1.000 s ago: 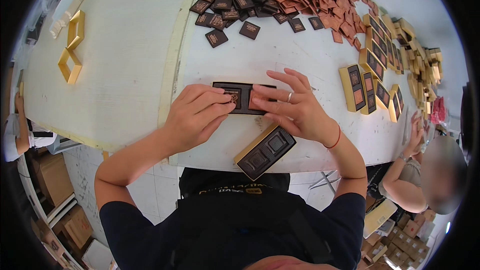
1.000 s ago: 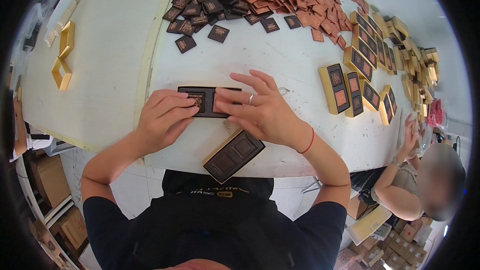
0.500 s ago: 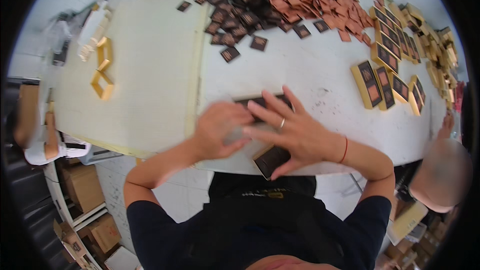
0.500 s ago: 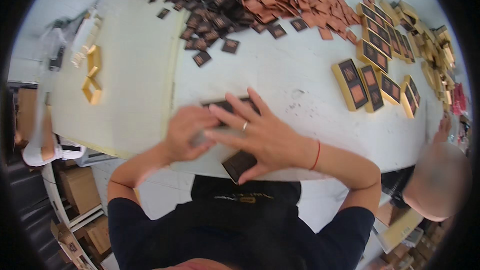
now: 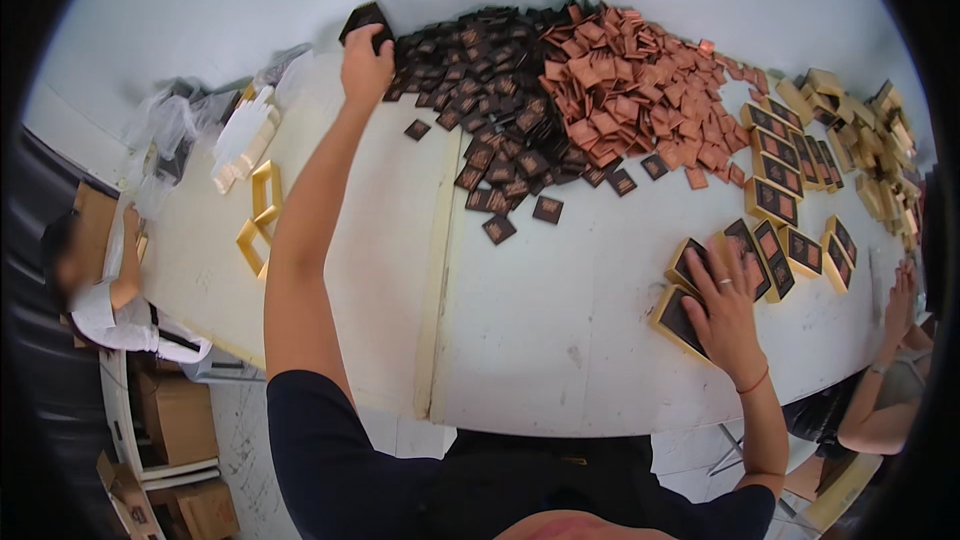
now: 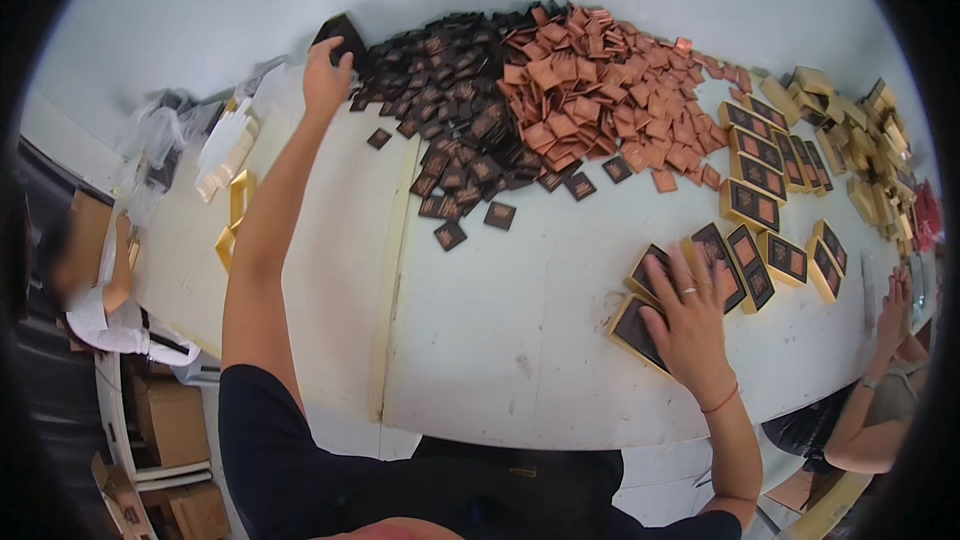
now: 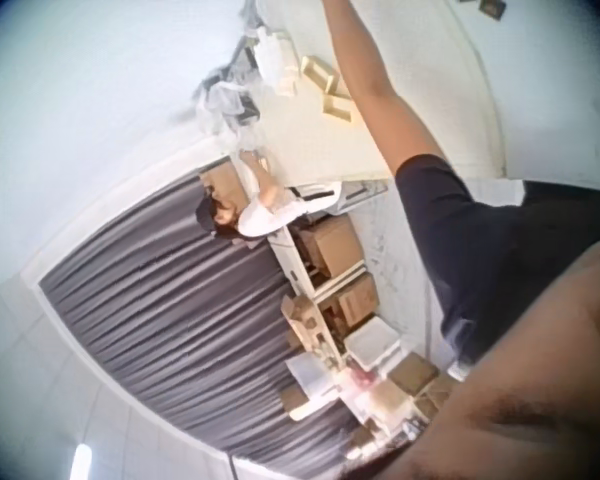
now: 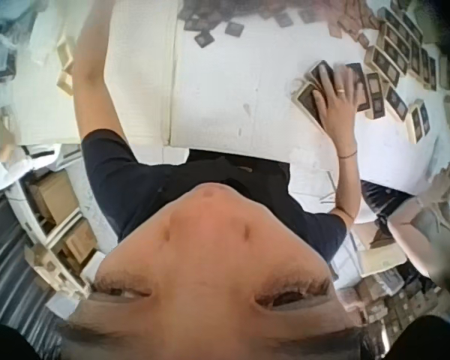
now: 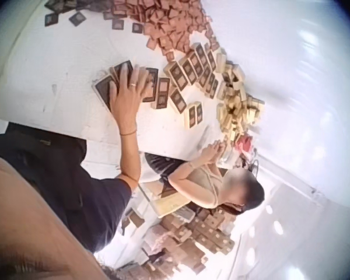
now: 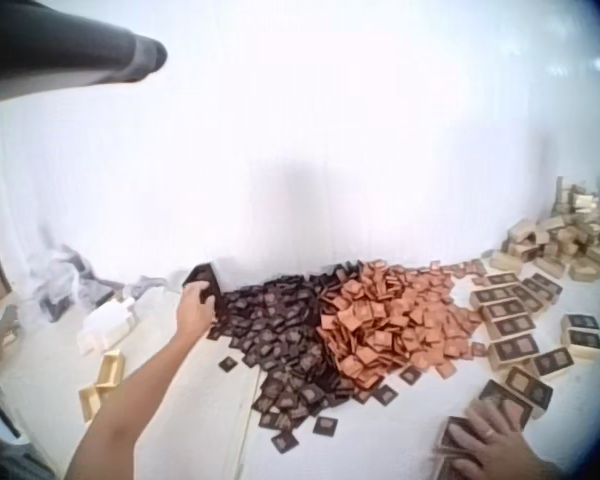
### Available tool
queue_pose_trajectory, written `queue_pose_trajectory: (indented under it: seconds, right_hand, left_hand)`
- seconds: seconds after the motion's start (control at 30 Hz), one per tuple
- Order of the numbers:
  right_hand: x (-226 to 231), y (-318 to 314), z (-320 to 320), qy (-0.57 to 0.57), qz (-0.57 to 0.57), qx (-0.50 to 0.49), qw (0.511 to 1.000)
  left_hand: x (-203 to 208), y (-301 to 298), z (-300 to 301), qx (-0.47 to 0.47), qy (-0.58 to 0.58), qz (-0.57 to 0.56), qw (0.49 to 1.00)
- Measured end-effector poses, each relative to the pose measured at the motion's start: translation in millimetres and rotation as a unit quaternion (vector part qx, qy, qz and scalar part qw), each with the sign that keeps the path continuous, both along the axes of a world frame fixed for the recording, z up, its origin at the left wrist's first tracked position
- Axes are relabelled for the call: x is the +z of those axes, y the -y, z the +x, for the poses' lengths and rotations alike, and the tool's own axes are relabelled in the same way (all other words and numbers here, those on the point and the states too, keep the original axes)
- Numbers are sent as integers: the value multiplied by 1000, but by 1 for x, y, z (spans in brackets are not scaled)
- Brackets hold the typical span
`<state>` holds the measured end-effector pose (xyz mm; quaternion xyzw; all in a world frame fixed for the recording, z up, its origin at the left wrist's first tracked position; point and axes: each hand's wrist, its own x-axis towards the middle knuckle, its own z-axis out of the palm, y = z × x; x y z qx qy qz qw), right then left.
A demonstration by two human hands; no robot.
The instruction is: The person assembles small rectangular compact packs by placing two square inserts into a black plastic tray, then inserting the tray into a gold cardboard sleeve. The person repeats this process for multiple units on a white table.
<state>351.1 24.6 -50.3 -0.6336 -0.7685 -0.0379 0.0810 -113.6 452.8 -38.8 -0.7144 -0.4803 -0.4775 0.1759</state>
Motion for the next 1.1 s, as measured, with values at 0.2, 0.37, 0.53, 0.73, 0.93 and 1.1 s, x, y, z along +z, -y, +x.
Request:
queue_pose_trajectory:
  seconds: [0.2,0.37,0.53,0.73,0.93,1.1]
  right_hand:
    - [14,34,-34,-184,92,-5,979]
    - [-8,34,-59,-284,151,19,947]
    - [-15,29,-55,-326,155,-10,933]
    - [-15,30,-59,-350,187,24,918]
    - [8,24,-63,-325,162,108,925]
    - [44,5,-115,-266,49,244,931]
  left_hand:
    - [28,-89,-17,301,-134,-298,896]
    - [43,-110,-44,347,-96,-229,904]
    - [65,-107,-105,337,-28,-131,932]
    - [107,-74,-147,17,358,-215,908]
    - [70,151,-8,-355,190,-342,849]
    - [16,360,65,-398,-228,-208,864]
